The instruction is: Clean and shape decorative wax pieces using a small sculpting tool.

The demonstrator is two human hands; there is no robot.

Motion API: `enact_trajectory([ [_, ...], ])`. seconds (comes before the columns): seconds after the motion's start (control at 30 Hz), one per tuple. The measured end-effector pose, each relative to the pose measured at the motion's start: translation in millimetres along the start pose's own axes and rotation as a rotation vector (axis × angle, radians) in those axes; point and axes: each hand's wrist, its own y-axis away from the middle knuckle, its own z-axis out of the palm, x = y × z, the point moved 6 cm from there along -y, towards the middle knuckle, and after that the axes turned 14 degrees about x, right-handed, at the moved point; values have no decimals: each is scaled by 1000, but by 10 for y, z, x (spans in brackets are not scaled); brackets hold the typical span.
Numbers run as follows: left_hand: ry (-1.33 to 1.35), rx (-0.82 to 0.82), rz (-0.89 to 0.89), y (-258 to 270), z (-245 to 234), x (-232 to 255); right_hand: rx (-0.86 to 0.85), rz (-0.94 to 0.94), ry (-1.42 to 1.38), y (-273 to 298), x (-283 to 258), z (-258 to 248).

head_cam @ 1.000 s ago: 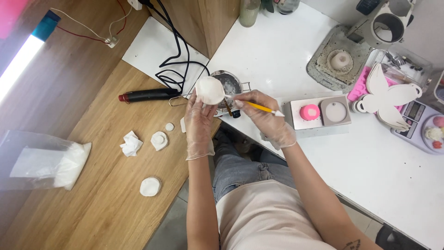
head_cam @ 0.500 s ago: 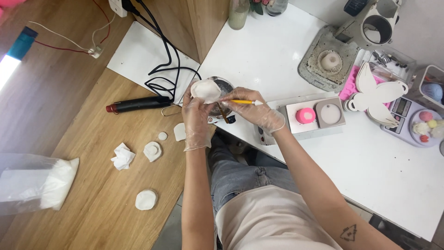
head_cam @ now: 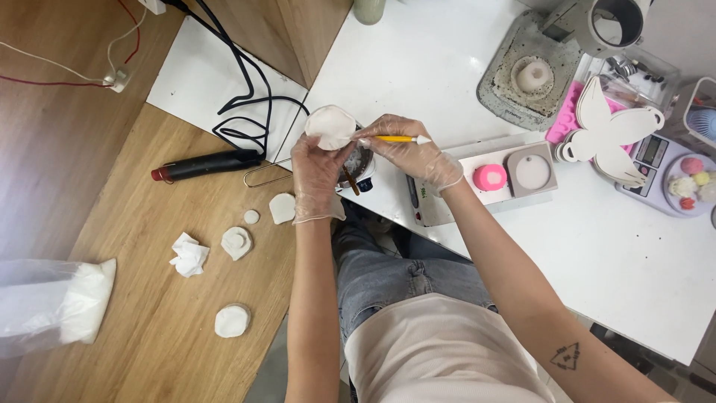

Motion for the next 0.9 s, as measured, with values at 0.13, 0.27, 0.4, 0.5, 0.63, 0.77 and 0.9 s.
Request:
enact_trajectory([
  [0.13, -29, -3, 26, -43, -33, -41, -31, 32, 14, 6, 226, -12],
  [0.27, -40, 65, 68, -186, -199, -123, -80, 30, 97, 24, 171, -13],
  [0.4, -138, 20, 196, -75, -15, -6, -33, -28, 124, 19, 112, -21],
  [0.5, -188, 66, 186, -51, 5, 9, -109, -121, 171, 49, 315, 42],
  [0.63, -184, 75, 287, -283, -183, 12, -69, -50, 152, 31, 175, 40],
  [0.77, -143, -9, 288, -410, -325, -13, -33, -99, 76, 28, 234, 101],
  [0.9, -169, 52, 231, -92, -73, 66, -118, -167, 170, 26, 292, 151],
])
